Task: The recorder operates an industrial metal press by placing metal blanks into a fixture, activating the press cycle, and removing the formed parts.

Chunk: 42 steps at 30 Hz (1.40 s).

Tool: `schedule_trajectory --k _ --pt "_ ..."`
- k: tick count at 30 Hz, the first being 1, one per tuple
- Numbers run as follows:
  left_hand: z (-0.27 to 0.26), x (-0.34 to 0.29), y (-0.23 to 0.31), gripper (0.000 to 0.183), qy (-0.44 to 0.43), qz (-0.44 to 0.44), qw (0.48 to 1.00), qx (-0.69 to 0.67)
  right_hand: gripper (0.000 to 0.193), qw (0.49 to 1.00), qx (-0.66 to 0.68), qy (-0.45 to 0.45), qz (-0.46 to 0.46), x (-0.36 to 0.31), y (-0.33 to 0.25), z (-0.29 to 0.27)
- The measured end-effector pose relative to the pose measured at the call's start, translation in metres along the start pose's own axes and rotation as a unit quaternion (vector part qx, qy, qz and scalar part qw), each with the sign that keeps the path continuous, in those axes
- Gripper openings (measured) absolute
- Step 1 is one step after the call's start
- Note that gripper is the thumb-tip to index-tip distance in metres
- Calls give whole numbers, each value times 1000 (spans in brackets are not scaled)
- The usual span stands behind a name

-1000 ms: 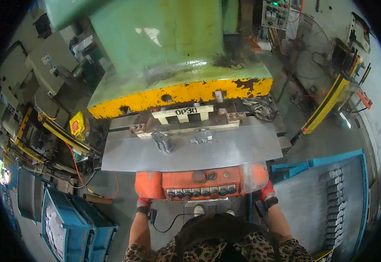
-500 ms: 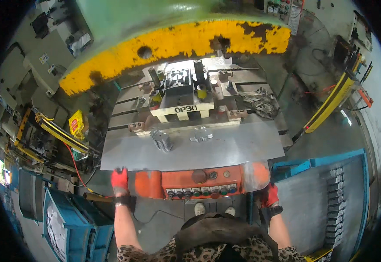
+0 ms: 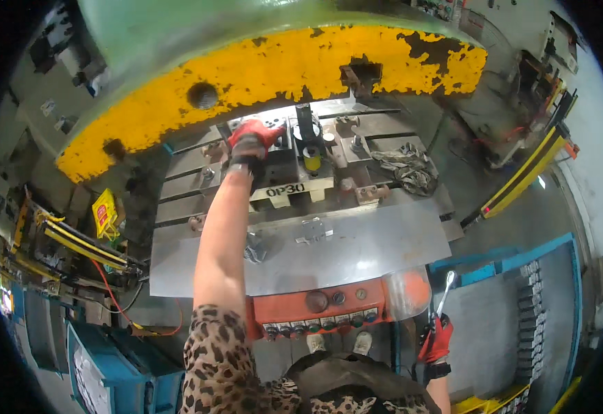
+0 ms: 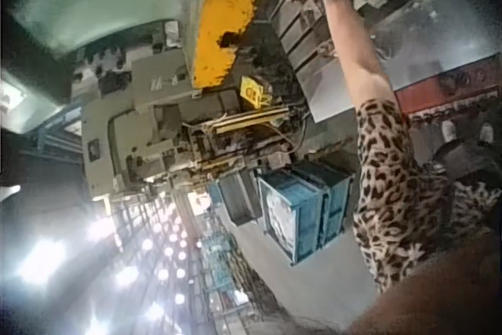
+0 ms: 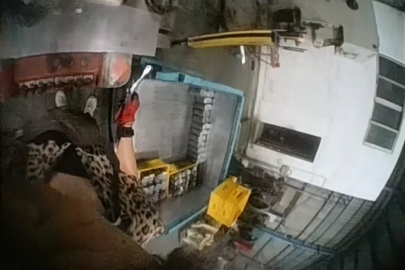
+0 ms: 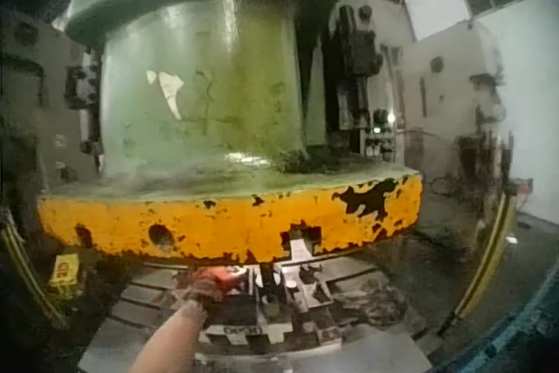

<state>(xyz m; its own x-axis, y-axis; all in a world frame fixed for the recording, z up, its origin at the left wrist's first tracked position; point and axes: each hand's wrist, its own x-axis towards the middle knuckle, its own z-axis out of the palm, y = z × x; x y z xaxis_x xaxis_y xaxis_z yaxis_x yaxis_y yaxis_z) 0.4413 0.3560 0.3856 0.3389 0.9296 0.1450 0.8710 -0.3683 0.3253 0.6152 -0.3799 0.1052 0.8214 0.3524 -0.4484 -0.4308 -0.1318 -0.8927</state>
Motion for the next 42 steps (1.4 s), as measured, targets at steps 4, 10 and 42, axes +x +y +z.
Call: schedule_trajectory --k 4,10,42 --pt "38 40 40 80 -87 -14 992 90 34 996 29 80 6 -50 -18 30" --pt "8 27 47 71 -48 -52 997 20 36 957 -104 -267 -50 -35 -82 133" --pt "60 -270 -173 106 -69 57 994 63 28 897 -50 -411 -153 -38 -171 325"
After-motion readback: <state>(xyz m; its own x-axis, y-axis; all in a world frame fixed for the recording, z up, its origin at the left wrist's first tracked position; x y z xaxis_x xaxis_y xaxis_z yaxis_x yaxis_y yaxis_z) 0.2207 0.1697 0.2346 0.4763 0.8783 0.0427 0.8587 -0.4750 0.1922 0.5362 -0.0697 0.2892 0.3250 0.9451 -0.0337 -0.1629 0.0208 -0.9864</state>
